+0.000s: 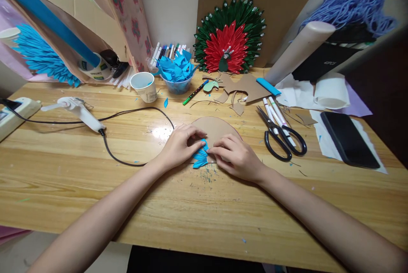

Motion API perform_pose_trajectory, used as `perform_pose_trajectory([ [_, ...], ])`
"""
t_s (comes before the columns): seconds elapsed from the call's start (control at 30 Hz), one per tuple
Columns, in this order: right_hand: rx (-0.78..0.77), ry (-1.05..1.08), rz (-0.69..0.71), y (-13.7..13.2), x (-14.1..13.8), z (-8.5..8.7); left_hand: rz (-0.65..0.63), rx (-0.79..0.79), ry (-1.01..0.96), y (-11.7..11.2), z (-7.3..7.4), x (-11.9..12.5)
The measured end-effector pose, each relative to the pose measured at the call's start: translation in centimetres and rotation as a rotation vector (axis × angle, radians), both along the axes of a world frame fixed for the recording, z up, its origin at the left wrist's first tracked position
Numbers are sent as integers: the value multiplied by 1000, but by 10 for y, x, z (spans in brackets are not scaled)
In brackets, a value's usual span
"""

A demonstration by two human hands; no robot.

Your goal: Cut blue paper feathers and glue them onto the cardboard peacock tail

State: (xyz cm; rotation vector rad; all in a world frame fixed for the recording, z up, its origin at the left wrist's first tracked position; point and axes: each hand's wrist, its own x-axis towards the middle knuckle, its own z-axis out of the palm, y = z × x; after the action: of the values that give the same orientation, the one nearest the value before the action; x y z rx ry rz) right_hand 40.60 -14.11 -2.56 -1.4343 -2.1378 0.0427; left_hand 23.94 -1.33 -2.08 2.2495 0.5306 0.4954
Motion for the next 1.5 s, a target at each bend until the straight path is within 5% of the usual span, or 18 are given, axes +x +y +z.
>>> perform_pose_trajectory([
  [1.07,2,53,-27,0,-2,3,-84,85,84,-2,8,-2],
  [1.2,43,187,-245,2,17,25,-86,67,88,-1,9,-2],
  [1.33,-20,194,-615,-4,77,40,-101,59,87,1,10,-2],
  [1.43,-177,155,-959,-16,127,39,-97,60,86,2,10,-2],
  [1.5,-309,174,-1019,-24,150,36,-87,61,82,2,10,-2],
])
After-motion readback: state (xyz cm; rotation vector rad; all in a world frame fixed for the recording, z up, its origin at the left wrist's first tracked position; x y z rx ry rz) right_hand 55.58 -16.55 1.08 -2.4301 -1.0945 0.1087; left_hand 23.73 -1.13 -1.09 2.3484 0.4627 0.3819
